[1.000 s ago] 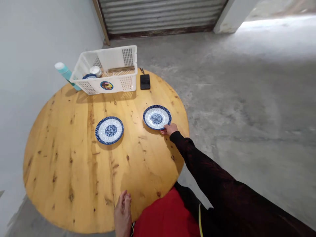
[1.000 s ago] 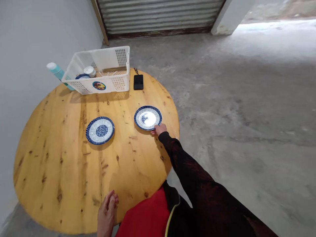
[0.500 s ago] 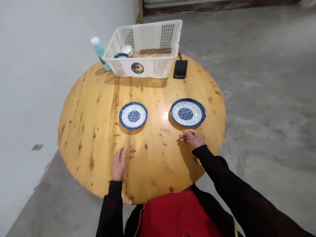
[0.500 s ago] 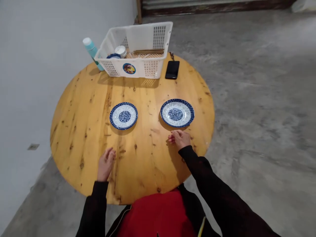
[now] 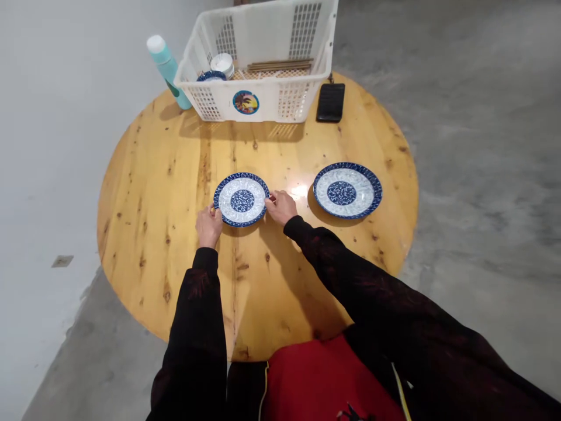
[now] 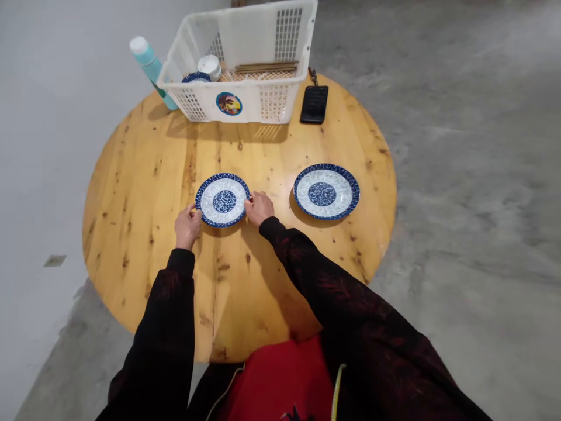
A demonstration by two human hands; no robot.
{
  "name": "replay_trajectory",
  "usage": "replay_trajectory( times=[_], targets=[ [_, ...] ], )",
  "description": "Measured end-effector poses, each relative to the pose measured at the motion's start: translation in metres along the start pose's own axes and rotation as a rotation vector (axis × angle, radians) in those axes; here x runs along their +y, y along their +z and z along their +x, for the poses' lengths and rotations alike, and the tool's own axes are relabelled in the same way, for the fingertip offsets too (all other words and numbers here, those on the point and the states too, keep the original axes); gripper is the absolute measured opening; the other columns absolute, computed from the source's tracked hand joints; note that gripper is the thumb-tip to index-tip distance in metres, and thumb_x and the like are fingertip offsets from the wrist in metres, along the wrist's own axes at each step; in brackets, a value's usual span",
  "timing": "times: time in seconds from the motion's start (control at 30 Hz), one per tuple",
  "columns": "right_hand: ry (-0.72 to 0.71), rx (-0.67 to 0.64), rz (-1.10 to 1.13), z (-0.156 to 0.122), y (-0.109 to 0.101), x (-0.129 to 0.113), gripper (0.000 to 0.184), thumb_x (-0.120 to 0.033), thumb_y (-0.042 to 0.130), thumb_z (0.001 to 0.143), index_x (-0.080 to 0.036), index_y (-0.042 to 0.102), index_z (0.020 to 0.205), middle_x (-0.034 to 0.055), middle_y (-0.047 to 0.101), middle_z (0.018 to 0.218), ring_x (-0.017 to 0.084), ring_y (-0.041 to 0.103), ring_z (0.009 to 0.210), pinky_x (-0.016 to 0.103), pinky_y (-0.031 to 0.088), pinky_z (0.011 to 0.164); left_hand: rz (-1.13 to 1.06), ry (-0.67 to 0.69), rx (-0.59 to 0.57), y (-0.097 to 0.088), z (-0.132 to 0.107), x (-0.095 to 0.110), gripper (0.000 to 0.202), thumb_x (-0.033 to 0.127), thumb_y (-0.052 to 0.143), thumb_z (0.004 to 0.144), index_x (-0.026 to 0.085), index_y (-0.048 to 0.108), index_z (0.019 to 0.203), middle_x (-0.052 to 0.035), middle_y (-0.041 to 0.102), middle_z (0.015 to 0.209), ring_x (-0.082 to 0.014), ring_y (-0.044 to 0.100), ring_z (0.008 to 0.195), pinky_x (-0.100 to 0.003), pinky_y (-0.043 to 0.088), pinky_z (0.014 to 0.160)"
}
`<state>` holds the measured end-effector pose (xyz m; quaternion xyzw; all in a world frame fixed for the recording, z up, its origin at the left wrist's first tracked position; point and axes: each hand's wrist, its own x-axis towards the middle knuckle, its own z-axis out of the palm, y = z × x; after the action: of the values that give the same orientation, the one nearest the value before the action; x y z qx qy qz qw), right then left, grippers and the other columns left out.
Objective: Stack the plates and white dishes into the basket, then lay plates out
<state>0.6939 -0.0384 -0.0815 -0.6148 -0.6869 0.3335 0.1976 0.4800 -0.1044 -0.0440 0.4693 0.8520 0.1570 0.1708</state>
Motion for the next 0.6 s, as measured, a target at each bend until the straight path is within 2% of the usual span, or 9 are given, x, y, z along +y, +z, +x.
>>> replay_trajectory(
  times=[0.1, 0.23, 0.37, 0.5, 0.6],
  targets=[
    [0.027, 0.003, -0.083, -0.002, 0.003, -0.007, 0.029, -0.028, 0.048, 0.091, -0.013, 0.068, 0.106, 0.0159, 0.065, 0.104, 0.028, 0.062, 0.093, 0.039, 0.049, 0.087, 0.027, 0.004, 0.012, 0.003, 0.004, 0.003, 0.041, 0.024, 0.053, 0.089, 0.016, 0.067, 0.127, -0.0111, 0.075, 0.095, -0.0285, 0.068, 0.097, -0.036, 0.05, 0.087],
    [0.057, 0.006, -0.104, -0.003, 0.0, -0.015, 0.029, -0.03, 0.045, 0.093, -0.015, 0.064, 0.108, 0.0158, 0.06, 0.11, 0.029, 0.062, 0.091, 0.041, 0.05, 0.086, 0.043, 0.028, 0.125, 0.011, 0.011, 0.0, 0.044, 0.023, 0.056, 0.084, 0.017, 0.069, 0.126, -0.0101, 0.071, 0.087, -0.0292, 0.065, 0.092, -0.04, 0.05, 0.086],
    [0.095, 0.053, -0.061, -0.003, 0.0, -0.02, 0.024, -0.027, 0.045, 0.093, -0.017, 0.064, 0.102, 0.0137, 0.058, 0.107, 0.029, 0.061, 0.09, 0.043, 0.051, 0.087, -0.11, 0.016, 0.193, 0.02, 0.017, -0.003, 0.043, 0.023, 0.057, 0.078, 0.017, 0.073, 0.117, -0.0026, 0.062, 0.075, -0.0219, 0.06, 0.077, -0.038, 0.05, 0.085],
    [0.088, 0.149, 0.108, -0.011, 0.001, -0.019, 0.019, -0.024, 0.049, 0.09, -0.017, 0.065, 0.099, 0.0105, 0.059, 0.101, 0.026, 0.06, 0.088, 0.042, 0.052, 0.089, -0.364, 0.058, 0.266, 0.014, 0.01, 0.001, 0.043, 0.026, 0.057, 0.076, 0.018, 0.072, 0.116, 0.0023, 0.057, 0.074, -0.0147, 0.054, 0.07, -0.032, 0.052, 0.085],
    [-0.028, 0.26, 0.371, -0.028, -0.003, -0.015, 0.023, -0.022, 0.051, 0.088, -0.019, 0.064, 0.107, 0.0079, 0.061, 0.104, 0.021, 0.062, 0.09, 0.036, 0.055, 0.087, -0.568, 0.134, 0.252, 0.0, -0.01, 0.008, 0.05, 0.028, 0.056, 0.08, 0.018, 0.065, 0.128, 0.0012, 0.06, 0.082, -0.0127, 0.055, 0.072, -0.03, 0.054, 0.081]
  ],
)
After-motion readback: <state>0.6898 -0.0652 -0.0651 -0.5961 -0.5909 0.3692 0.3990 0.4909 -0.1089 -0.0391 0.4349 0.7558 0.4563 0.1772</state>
